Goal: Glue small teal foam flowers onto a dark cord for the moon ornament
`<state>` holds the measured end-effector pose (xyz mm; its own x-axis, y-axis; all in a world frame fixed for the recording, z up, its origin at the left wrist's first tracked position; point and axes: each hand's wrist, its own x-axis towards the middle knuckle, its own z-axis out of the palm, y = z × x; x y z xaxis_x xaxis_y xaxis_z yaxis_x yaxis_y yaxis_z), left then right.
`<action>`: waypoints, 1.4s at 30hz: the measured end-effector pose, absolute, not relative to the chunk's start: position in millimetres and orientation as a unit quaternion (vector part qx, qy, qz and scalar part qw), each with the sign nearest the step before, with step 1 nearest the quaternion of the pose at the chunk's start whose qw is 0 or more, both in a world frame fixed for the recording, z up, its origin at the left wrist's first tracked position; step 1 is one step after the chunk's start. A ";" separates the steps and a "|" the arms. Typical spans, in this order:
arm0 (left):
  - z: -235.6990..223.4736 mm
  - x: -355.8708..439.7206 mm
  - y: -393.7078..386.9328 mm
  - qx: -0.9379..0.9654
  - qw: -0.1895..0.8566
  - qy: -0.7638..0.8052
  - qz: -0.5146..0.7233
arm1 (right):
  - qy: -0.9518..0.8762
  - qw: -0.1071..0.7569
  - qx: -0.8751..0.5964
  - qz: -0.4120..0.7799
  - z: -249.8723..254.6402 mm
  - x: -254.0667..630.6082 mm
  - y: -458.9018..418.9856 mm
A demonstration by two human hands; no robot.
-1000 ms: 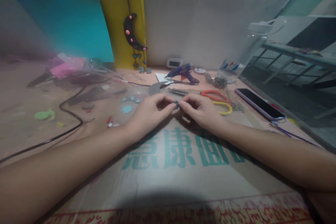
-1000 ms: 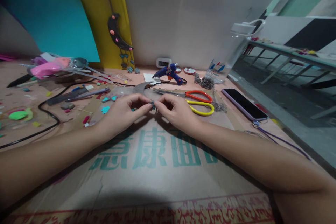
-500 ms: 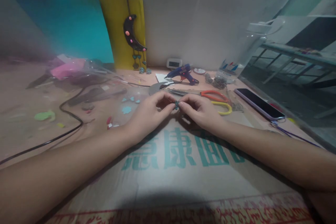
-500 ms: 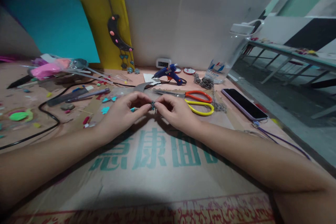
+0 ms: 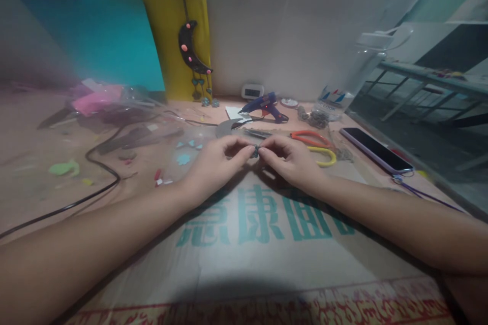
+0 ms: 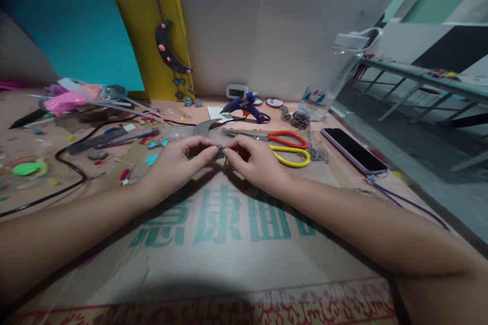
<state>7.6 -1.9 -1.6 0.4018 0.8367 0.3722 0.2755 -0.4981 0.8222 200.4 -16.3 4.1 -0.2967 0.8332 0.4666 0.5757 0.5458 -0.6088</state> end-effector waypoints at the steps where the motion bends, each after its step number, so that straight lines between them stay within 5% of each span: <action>1: -1.2 7.9 -2.2 0.764 0.340 0.368 0.408 | -0.790 0.388 -0.446 0.164 4.2 200.3 -16.5; 42: -1.7 9.7 -3.1 0.760 0.328 0.388 0.405 | -0.789 0.379 -0.455 0.164 6.2 199.4 -18.6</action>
<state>9.7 -3.1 -1.7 0.3709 0.8556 0.3611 0.3248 -0.4838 0.8127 199.4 -18.6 6.2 -0.2984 0.8419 0.4496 0.5938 0.5325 -0.6031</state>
